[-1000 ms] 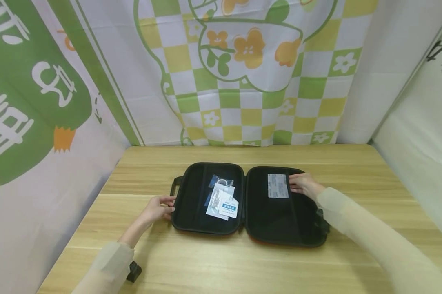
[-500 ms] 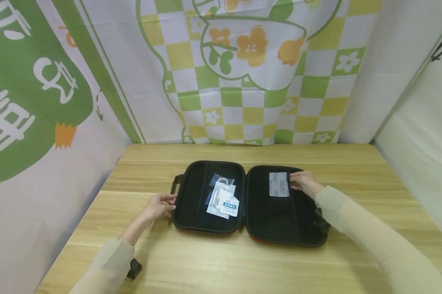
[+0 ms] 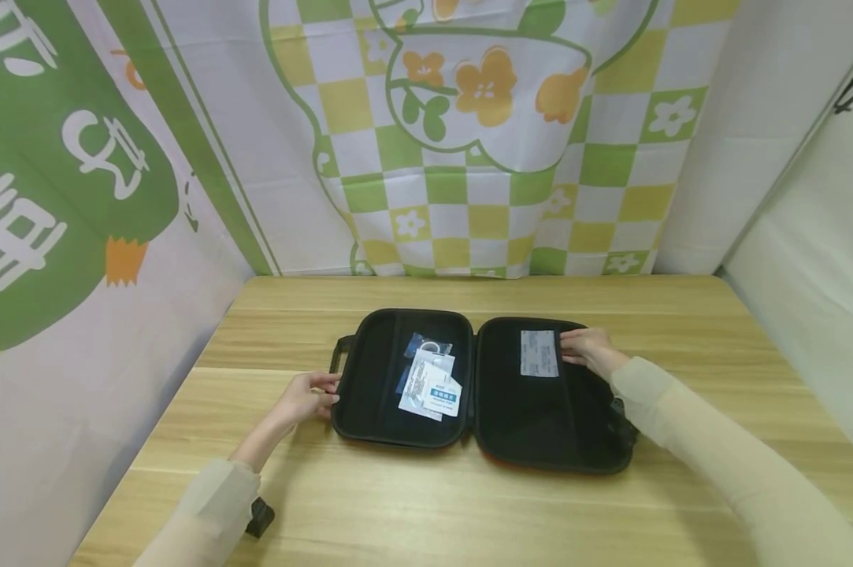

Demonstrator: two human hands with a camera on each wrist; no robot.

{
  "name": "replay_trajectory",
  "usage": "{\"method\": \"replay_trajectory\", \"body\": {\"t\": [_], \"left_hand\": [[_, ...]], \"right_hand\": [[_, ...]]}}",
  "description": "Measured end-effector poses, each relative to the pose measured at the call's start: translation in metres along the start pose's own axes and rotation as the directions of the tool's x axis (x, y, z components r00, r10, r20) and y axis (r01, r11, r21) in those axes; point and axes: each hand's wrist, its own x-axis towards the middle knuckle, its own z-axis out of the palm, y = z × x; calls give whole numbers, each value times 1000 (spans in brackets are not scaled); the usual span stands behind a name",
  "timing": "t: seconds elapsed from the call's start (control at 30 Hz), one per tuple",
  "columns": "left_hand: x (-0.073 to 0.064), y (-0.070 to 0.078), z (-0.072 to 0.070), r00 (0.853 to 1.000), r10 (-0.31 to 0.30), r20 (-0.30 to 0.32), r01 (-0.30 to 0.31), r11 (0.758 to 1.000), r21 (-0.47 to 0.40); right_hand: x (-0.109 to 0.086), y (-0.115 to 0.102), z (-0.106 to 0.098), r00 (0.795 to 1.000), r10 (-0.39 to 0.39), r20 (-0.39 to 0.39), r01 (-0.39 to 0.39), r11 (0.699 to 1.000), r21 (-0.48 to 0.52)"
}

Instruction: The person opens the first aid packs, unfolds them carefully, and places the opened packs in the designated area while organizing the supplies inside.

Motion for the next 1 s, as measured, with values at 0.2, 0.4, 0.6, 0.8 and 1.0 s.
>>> {"method": "replay_trajectory", "body": {"t": [0.2, 0.4, 0.6, 0.8, 1.0], "left_hand": [[0, 0, 0, 1000, -6, 1, 6, 1000, 2], [0, 1, -1, 1000, -8, 2, 8, 1000, 6], [-1, 2, -1, 1000, -7, 0, 7, 1000, 11], [-2, 1, -1, 1000, -11, -1, 11, 1000, 12], [0, 0, -1, 1000, 5, -5, -5, 1000, 7]], "right_hand": [[-113, -74, 49, 999, -51, 3, 50, 962, -270], [-145, -97, 57, 991, -124, 54, 135, 882, -451], [-148, -100, 59, 965, -252, 76, 250, 786, -566], [-153, -108, 72, 916, -376, 140, 368, 647, -668], [-155, -113, 94, 891, -386, 241, 442, 611, -657]]}}
